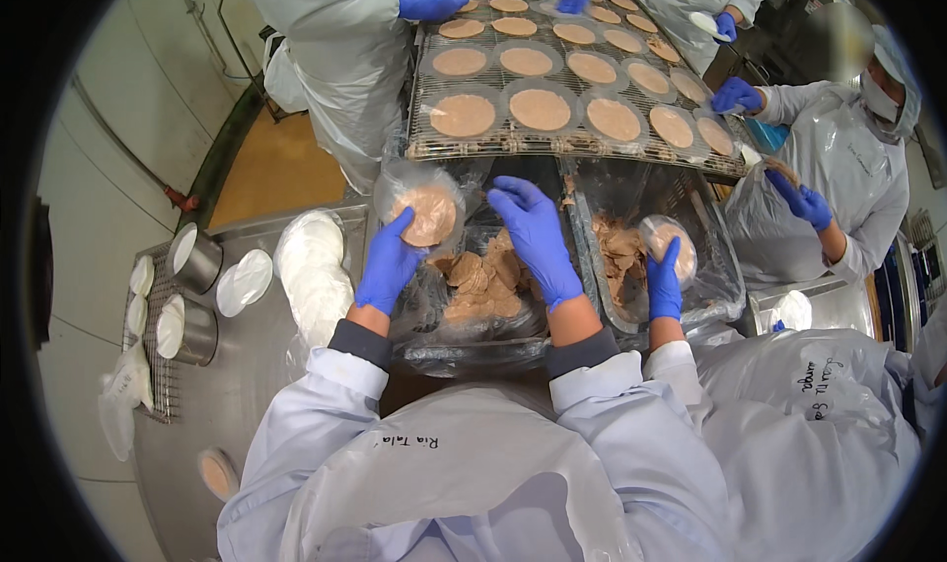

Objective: The person places round food items into white plastic containers and arranges them on a wire rack. The person repeatedly picks up food items, places them into containers, and positions the containers on the rack alongside coworkers.

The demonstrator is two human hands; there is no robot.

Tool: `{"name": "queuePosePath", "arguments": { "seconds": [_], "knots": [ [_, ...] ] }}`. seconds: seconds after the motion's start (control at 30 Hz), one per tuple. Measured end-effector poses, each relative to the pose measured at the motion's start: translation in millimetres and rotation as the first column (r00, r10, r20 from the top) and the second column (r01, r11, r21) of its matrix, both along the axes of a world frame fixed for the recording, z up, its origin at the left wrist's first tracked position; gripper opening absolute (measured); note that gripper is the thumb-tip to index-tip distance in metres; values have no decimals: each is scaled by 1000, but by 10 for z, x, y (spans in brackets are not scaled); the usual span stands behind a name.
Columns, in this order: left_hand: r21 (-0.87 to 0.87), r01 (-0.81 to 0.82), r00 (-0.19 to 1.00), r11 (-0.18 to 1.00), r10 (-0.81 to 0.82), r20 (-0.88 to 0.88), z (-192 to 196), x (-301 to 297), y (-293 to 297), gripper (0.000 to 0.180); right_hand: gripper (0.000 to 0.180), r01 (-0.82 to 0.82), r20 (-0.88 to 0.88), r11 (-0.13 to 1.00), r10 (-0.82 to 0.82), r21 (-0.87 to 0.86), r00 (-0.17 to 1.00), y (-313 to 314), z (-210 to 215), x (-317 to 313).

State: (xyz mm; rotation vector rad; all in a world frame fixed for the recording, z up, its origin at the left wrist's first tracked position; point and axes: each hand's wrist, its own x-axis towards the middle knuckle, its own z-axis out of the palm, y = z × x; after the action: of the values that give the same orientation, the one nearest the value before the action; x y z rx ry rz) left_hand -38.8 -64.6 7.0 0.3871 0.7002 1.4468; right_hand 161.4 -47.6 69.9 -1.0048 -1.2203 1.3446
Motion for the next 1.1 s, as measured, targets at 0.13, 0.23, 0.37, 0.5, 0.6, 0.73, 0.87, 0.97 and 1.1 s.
{"name": "queuePosePath", "arguments": {
  "seconds": [0.13, 0.23, 0.37, 0.5, 0.6, 0.73, 0.87, 0.97, 1.1],
  "knots": [
    [-35, 106, 955, 994, -92, 281, -207, -134, 135, 52, 51, 227, 246, 886, -344, 404, 906, 190, 209, 115],
    [117, 131, 924, 984, -164, 345, 270, -7, 318, 52, 63, 152, 382, 655, -595, 740, 707, 352, 523, 158],
    [233, 109, 937, 966, -179, 302, 506, 364, 573, 51, 57, -156, 732, 716, -662, 681, 158, 665, 5, 156],
    [187, 32, 955, 982, -85, 284, 421, 493, 701, 47, 48, -180, 762, 741, -614, 647, 207, 738, 104, 248],
    [200, 105, 990, 974, -122, 73, 213, 351, 488, 46, 43, 36, 588, 913, -291, 405, 755, 635, 147, 387],
    [76, 75, 935, 994, -97, 342, 357, 163, 0, 45, 39, 105, -472, 985, -159, -140, 867, 359, 297, 374],
    [100, 12, 922, 995, -50, 383, 441, -39, -198, 45, 39, 275, -547, 941, -128, 196, 827, 321, 937, 136],
    [99, -40, 937, 994, 2, 349, 388, -181, -228, 46, 35, 318, -11, 531, -501, 785, 865, 454, 1113, -248],
    [79, -36, 944, 996, 9, 329, 256, -241, -255, 46, 34, -360, 716, 653, -425, 666, 553, 864, 272, -480]
  ]
}}
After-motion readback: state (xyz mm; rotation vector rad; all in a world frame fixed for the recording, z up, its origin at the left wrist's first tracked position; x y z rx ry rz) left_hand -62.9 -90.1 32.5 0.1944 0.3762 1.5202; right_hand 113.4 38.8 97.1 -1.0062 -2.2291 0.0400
